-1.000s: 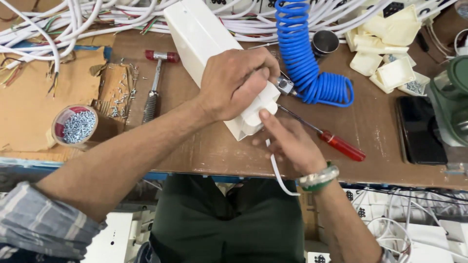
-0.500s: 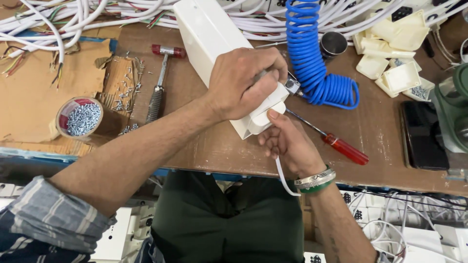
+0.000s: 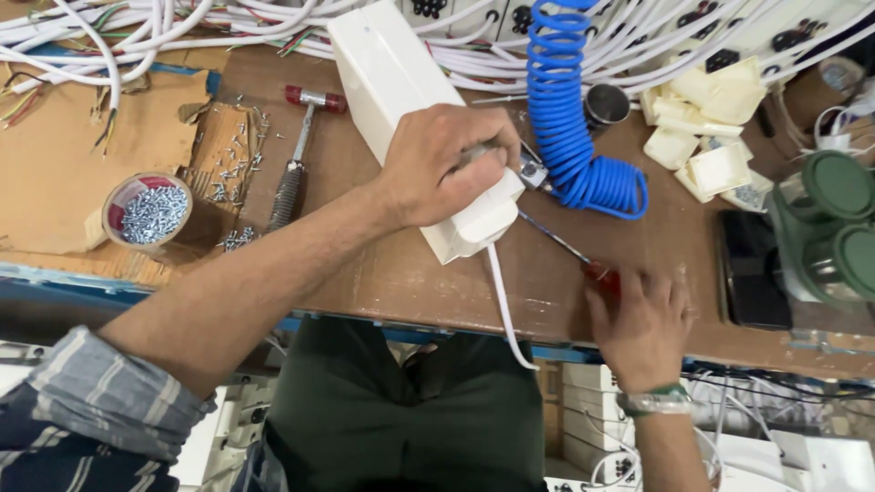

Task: The person works at a workbench assembling white electrical enclosure boxes. They fit a white cable into a gland on the underside of a box, hold a small white cover plate against the box and drive its screws with a red-handled screwdriver, use a powered screwdriver on the box's internal components, and place the finished box onto a stack of similar boxes on the floor.

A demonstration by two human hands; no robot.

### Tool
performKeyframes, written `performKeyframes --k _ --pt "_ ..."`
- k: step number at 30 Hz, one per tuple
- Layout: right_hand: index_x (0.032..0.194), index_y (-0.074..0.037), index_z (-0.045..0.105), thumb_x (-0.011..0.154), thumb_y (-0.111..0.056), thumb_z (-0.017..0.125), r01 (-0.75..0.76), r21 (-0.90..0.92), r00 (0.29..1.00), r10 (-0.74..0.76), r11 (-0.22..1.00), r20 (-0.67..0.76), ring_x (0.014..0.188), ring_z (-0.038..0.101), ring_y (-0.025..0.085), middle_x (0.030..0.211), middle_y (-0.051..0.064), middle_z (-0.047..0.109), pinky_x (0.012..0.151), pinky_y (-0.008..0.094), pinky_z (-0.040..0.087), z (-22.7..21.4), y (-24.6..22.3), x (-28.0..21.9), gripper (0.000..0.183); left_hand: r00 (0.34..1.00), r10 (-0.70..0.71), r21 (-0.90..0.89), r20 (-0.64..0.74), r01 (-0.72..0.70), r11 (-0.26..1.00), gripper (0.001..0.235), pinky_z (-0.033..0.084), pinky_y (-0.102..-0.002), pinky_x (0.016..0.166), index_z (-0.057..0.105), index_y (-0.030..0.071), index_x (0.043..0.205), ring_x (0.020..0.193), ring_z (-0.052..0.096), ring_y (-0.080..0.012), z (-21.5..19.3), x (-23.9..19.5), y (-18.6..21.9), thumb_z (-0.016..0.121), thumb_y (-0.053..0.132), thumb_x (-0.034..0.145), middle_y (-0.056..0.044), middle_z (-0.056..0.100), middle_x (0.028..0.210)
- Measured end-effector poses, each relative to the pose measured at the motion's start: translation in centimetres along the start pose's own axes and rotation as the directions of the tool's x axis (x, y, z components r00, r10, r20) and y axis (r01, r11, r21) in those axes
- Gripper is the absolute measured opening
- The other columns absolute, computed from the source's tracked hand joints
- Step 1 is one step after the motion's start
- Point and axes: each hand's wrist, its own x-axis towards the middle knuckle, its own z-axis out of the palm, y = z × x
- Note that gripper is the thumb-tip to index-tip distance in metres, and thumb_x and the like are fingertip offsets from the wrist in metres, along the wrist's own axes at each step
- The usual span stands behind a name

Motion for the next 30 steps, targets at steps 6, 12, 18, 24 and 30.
performKeyframes --k 6,12,18,24,30 --pt "0.123 -0.005 0.061 0.098 -0.031 0.068 -0.333 0.115 0.865 0.255 0.936 0.433 0.089 0.066 0.036 0.104 0.018 0.066 0.072 0.042 0.055 2.3 1.2 -5.3 0.037 0.994 -0.014 0.056 -0.105 0.02 0.998 0.017 0.053 -0.038 0.071 0.069 0.01 0.094 0.078 0.07 -0.0251 0.9 -0.4 0.6 0.058 0.022 0.098 -0.006 0.071 0.082" --pt "0.136 0.0 0.06 0.102 -0.022 0.06 -0.792 0.61 0.598 0.206 0.008 0.774 0.069 0.055 0.019 0.087 0.011 0.063 0.058 0.034 0.046 -2.5 0.3 -9.3 0.041 0.972 -0.129 0.041 -0.195 0.139 0.989 0.012 0.052 -0.033 0.063 0.07 0.009 0.095 0.069 0.069 -0.0187 1.4 -0.1 1.2 0.063 0.018 0.098 -0.003 0.072 0.08" --pt "0.139 -0.006 0.062 0.092 -0.014 0.068 -0.645 0.651 0.764 0.314 0.4 0.564 0.097 0.067 0.012 0.112 0.011 0.079 0.087 0.027 0.051 -6.8 -2.0 -8.1 0.048 0.97 -0.132 0.043 -0.204 0.144 0.989 0.008 0.052 -0.029 0.063 0.071 0.009 0.098 0.07 0.07 -0.0144 1.8 0.5 1.3 0.066 0.015 0.099 0.0 0.074 0.083" --pt "0.133 -0.009 0.067 0.088 -0.015 0.07 -0.594 0.625 0.795 0.253 0.506 0.551 0.104 0.075 0.012 0.111 0.007 0.083 0.094 0.026 0.053 -6.9 -0.9 -9.1 0.046 0.963 -0.205 0.049 -0.175 0.217 0.975 0.01 0.052 -0.028 0.062 0.074 0.009 0.099 0.069 0.07 -0.0113 1.6 0.6 1.6 0.066 0.014 0.097 0.0 0.075 0.08" --pt "0.133 -0.007 0.068 0.089 -0.015 0.071 -0.594 0.626 0.793 0.236 0.505 0.562 0.106 0.075 0.014 0.11 0.009 0.083 0.097 0.027 0.051 -6.6 -0.1 -9.4 0.045 0.975 -0.147 0.009 -0.168 0.151 0.989 0.009 0.057 -0.026 0.069 0.073 0.008 0.102 0.078 0.075 -0.0096 1.6 0.3 1.1 0.064 0.012 0.101 0.0 0.076 0.087"
